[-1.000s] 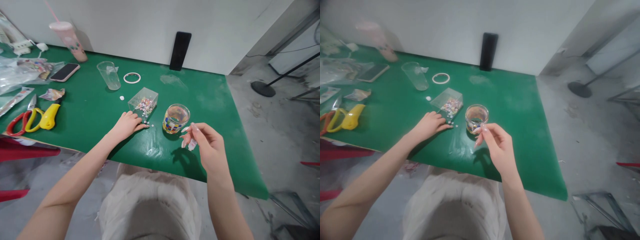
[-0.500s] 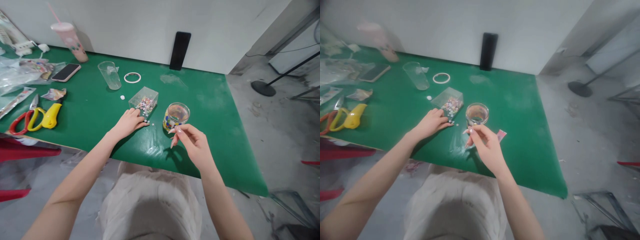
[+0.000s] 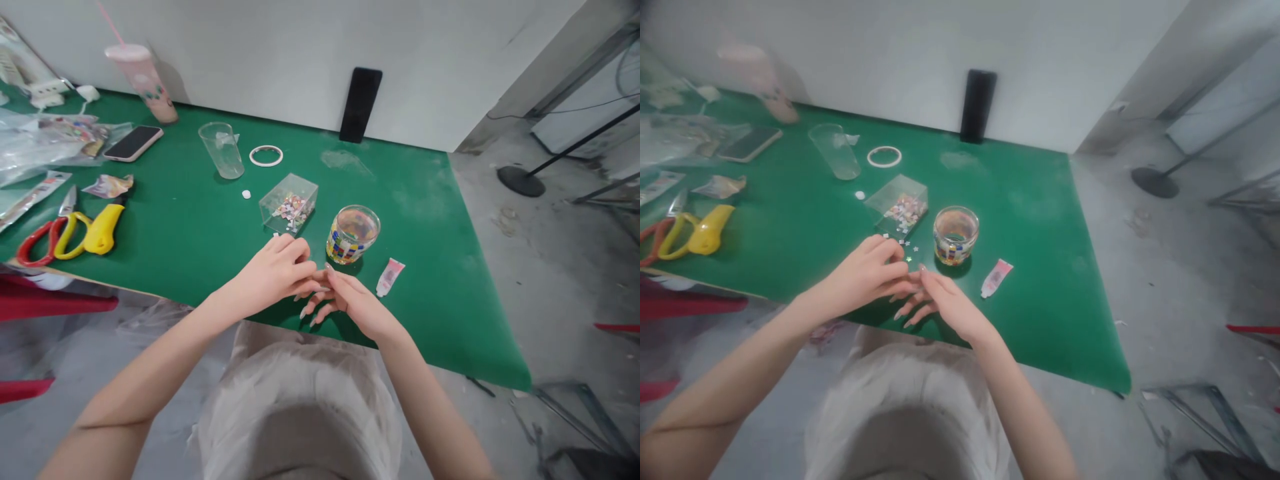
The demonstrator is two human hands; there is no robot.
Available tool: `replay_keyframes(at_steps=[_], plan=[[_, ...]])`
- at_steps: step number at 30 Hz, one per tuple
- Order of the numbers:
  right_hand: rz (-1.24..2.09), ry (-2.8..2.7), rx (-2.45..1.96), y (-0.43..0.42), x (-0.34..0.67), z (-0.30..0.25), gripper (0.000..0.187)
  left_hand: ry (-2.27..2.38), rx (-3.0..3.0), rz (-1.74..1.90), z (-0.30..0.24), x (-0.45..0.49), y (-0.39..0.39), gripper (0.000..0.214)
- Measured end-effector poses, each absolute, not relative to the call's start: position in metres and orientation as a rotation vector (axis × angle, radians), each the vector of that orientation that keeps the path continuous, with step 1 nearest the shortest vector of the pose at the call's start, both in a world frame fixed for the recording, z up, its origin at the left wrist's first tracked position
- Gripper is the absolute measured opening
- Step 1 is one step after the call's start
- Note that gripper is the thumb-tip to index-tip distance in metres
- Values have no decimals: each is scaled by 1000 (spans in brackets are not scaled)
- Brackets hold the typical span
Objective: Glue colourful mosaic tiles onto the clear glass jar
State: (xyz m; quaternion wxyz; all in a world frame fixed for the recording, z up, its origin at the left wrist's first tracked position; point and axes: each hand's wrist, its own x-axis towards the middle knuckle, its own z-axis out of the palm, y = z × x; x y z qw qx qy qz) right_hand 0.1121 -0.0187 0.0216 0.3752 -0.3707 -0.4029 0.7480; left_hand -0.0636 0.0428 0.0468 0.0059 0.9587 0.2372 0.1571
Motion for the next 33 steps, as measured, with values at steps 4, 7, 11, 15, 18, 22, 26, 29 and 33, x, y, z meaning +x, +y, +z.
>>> replay_keyframes(at_steps=[4,7,11,15,18,22,26,29,33], plan=[[1873,-1062,-980,-20,114,27,44,715,3070,456,43,-59,41,37],[1826,-1087,-1032,-21,115,30,46,738,3079,451,41,-57,41,38],[1768,-1146,-1067,-23,118,32,53,734,3014,511,39,-54,41,37],[1676,-1184,-1158,-25,123,33,54,735,2758,555,32,-49,34,35],[1628,-1242,-1227,-26,127,36,57,789,2599,580,25,-43,28,34],[1571,-1327,-1317,-26,133,43,61,871,2600,660,21,-33,23,35],[1520,-1371,-1356,-27,137,46,64,896,2421,737,22,-26,20,39],[1545,-1367,-1293,-32,139,51,65,904,1930,789,24,-20,13,41],[1510,-1371,-1286,-41,145,63,67,773,1073,624,30,-11,2,46]])
